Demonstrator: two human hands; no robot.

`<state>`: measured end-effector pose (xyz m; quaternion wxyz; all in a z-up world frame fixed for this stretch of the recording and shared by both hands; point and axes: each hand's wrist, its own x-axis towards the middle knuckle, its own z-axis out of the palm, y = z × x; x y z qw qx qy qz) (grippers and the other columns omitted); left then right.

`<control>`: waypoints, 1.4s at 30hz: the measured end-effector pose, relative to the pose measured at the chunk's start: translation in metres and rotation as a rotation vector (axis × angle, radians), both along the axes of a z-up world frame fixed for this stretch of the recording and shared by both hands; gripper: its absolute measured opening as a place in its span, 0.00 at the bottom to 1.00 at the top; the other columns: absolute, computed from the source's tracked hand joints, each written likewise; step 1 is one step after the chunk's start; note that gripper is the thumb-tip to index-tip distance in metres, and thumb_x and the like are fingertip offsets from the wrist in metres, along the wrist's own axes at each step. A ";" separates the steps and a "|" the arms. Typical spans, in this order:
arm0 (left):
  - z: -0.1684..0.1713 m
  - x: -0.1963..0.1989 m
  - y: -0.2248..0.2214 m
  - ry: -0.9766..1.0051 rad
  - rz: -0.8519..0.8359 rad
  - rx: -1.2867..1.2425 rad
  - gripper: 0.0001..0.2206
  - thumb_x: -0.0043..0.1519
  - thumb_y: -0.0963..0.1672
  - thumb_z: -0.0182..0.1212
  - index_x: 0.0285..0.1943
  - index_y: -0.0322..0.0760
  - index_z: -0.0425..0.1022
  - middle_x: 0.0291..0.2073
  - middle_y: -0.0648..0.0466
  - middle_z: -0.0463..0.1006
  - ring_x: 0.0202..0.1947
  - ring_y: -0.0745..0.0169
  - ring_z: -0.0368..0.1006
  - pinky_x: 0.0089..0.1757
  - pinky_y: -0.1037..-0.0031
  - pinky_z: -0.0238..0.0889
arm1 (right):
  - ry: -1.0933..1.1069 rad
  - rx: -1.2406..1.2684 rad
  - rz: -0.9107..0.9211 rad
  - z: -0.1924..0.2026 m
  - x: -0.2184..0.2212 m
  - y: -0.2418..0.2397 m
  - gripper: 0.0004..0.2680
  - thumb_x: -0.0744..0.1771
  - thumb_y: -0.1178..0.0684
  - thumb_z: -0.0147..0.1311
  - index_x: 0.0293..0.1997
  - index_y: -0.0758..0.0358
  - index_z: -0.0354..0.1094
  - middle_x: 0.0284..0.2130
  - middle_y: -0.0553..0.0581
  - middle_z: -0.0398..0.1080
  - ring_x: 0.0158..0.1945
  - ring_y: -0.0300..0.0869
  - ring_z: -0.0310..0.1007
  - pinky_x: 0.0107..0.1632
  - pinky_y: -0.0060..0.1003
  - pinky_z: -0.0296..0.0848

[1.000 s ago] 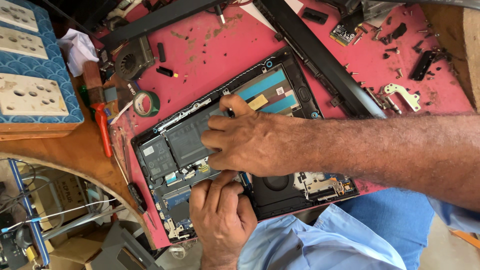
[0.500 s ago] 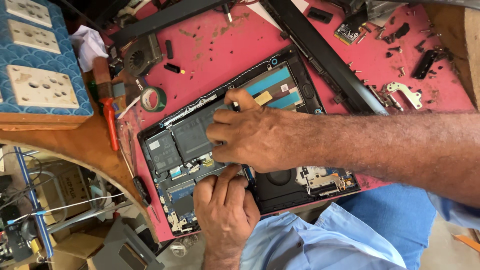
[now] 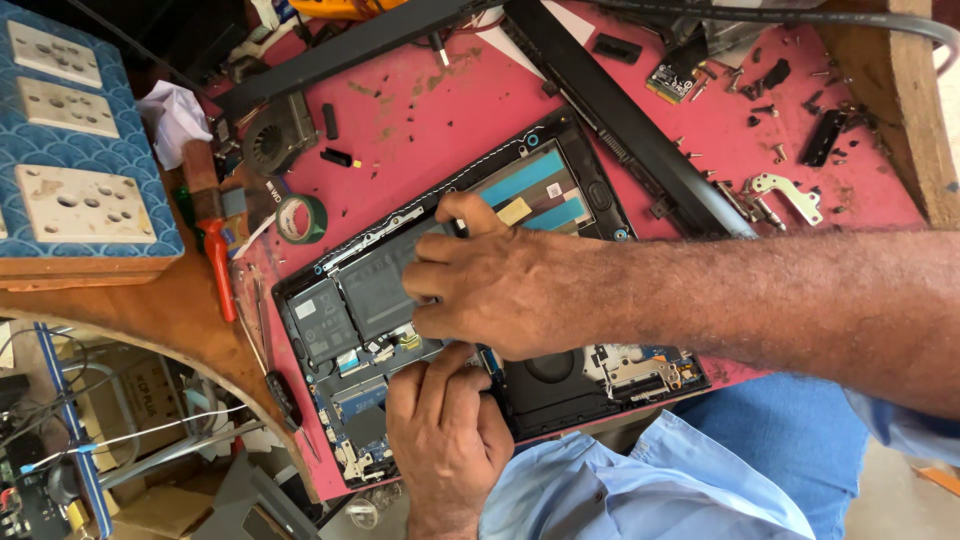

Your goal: The person manipulates internal components of a laptop with their hands, including reconnecting ribbon cables and pressing down on various internal parts while the laptop lies open on a workbench.

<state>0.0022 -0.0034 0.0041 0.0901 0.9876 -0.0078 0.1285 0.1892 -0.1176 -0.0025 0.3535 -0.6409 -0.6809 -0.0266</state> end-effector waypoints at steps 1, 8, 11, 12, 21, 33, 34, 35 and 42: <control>0.000 0.000 0.000 -0.011 0.001 0.005 0.07 0.53 0.37 0.57 0.39 0.35 0.73 0.50 0.50 0.79 0.45 0.45 0.69 0.46 0.60 0.65 | 0.009 -0.002 0.004 0.000 0.000 0.000 0.02 0.61 0.56 0.58 0.33 0.54 0.73 0.33 0.49 0.66 0.46 0.43 0.67 0.60 0.57 0.53; -0.003 -0.004 0.001 -0.046 0.000 -0.020 0.06 0.53 0.36 0.57 0.38 0.35 0.73 0.48 0.51 0.79 0.44 0.45 0.69 0.45 0.61 0.65 | 0.001 -0.017 -0.023 0.001 -0.001 0.000 0.02 0.62 0.57 0.58 0.33 0.54 0.73 0.33 0.48 0.65 0.47 0.42 0.67 0.62 0.57 0.53; -0.002 -0.005 0.002 -0.106 -0.010 -0.021 0.07 0.53 0.36 0.57 0.39 0.35 0.72 0.47 0.50 0.80 0.43 0.45 0.70 0.45 0.61 0.65 | 0.005 0.005 -0.030 0.003 -0.001 0.001 0.03 0.61 0.57 0.58 0.34 0.55 0.74 0.33 0.48 0.65 0.47 0.43 0.67 0.61 0.56 0.53; -0.001 -0.006 0.003 -0.134 -0.016 -0.019 0.08 0.53 0.36 0.57 0.39 0.36 0.72 0.47 0.50 0.80 0.43 0.45 0.70 0.45 0.61 0.65 | 0.014 0.010 -0.028 0.003 -0.001 0.001 0.03 0.61 0.56 0.58 0.35 0.55 0.74 0.34 0.49 0.65 0.48 0.43 0.67 0.61 0.56 0.53; 0.004 -0.036 0.018 -0.364 0.100 -0.020 0.11 0.49 0.36 0.54 0.40 0.38 0.69 0.43 0.50 0.79 0.41 0.48 0.70 0.45 0.62 0.64 | 0.020 -0.010 -0.038 0.011 0.002 0.000 0.09 0.58 0.56 0.60 0.39 0.57 0.74 0.37 0.51 0.68 0.51 0.43 0.67 0.62 0.58 0.53; 0.003 -0.071 -0.002 -0.097 0.357 -1.198 0.18 0.60 0.33 0.56 0.61 0.25 0.71 0.54 0.46 0.77 0.46 0.66 0.67 0.47 0.78 0.63 | 0.340 0.075 0.227 0.031 -0.008 -0.002 0.05 0.65 0.57 0.59 0.41 0.60 0.72 0.38 0.53 0.72 0.46 0.49 0.72 0.51 0.50 0.65; 0.004 -0.070 -0.003 -0.103 0.338 -1.191 0.18 0.60 0.33 0.56 0.61 0.25 0.71 0.54 0.47 0.77 0.46 0.67 0.67 0.46 0.78 0.64 | 0.385 0.063 0.239 0.032 -0.013 -0.003 0.04 0.65 0.56 0.60 0.41 0.60 0.71 0.38 0.53 0.72 0.45 0.50 0.73 0.49 0.48 0.67; 0.006 -0.069 -0.003 -0.108 0.319 -1.183 0.18 0.61 0.33 0.56 0.61 0.25 0.72 0.53 0.47 0.77 0.46 0.67 0.67 0.45 0.79 0.64 | 0.430 0.050 0.251 0.033 -0.017 -0.004 0.04 0.65 0.56 0.60 0.42 0.60 0.71 0.38 0.53 0.73 0.45 0.50 0.73 0.48 0.47 0.69; 0.017 -0.056 -0.009 -0.155 0.253 -1.129 0.22 0.59 0.33 0.56 0.64 0.27 0.70 0.55 0.47 0.76 0.46 0.67 0.68 0.40 0.79 0.64 | 0.498 -0.040 0.227 0.035 -0.025 0.001 0.05 0.64 0.56 0.62 0.41 0.59 0.73 0.36 0.54 0.75 0.43 0.50 0.76 0.44 0.46 0.71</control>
